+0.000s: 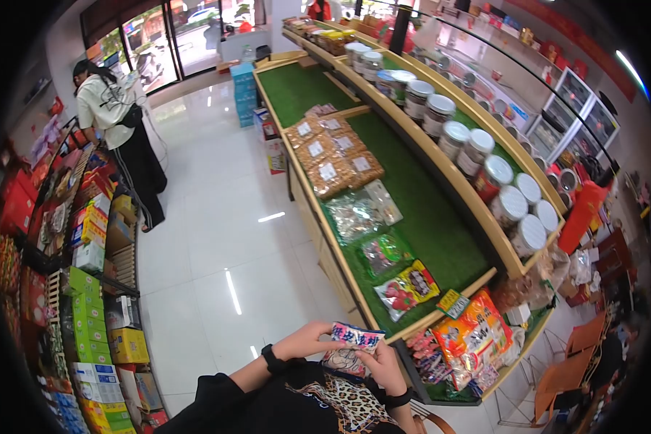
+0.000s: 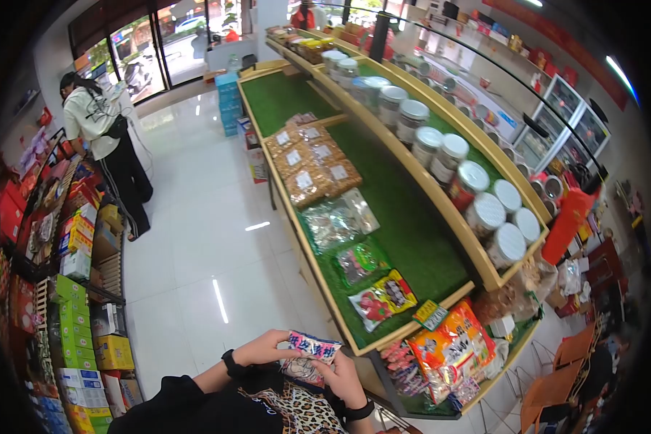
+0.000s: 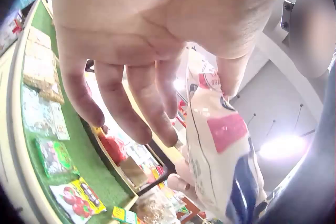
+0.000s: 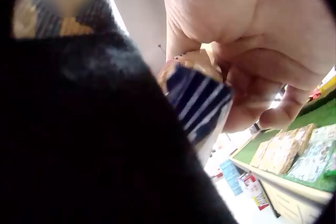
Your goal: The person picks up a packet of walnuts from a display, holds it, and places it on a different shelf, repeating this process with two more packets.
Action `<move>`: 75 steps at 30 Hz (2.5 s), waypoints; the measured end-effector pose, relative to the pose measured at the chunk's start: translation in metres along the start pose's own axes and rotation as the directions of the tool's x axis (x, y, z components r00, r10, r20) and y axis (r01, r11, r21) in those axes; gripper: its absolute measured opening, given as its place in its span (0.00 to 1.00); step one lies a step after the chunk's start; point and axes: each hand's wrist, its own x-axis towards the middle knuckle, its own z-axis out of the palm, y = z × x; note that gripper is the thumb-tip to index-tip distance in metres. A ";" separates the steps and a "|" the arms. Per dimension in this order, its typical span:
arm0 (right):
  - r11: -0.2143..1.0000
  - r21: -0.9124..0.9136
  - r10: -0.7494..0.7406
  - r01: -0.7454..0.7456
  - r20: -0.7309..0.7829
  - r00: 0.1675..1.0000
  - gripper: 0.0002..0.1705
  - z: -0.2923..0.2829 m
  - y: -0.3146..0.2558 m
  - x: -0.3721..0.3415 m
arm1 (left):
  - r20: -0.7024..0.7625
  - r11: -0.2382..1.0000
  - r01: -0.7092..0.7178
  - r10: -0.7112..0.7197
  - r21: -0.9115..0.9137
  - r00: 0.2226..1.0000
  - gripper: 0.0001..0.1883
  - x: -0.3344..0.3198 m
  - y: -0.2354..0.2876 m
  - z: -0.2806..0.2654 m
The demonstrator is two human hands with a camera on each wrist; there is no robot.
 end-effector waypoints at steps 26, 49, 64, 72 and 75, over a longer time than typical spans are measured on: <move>0.947 -0.262 0.044 0.189 0.683 0.729 0.26 0.117 -0.084 0.277 | -0.620 0.996 0.070 -0.092 -0.060 0.779 0.11 -0.010 -0.003 -0.221; 0.861 -0.407 0.134 0.305 0.760 0.635 0.25 0.169 -0.118 0.502 | -0.638 0.928 0.017 -0.269 -0.372 0.721 0.17 0.091 -0.041 -0.424; 0.937 -0.211 0.005 0.279 0.805 0.593 0.16 0.323 -0.157 0.650 | -0.802 0.967 0.083 -0.246 -0.240 0.545 0.18 0.073 -0.059 -0.631; 0.956 -0.167 -0.037 0.242 0.749 0.662 0.25 0.342 -0.167 0.724 | -0.805 0.921 0.086 -0.376 -0.381 0.460 0.16 0.109 -0.078 -0.682; 0.920 -0.254 0.015 0.300 0.785 0.620 0.24 0.340 -0.153 0.765 | -0.812 0.940 0.141 -0.338 -0.309 0.476 0.17 0.135 -0.091 -0.709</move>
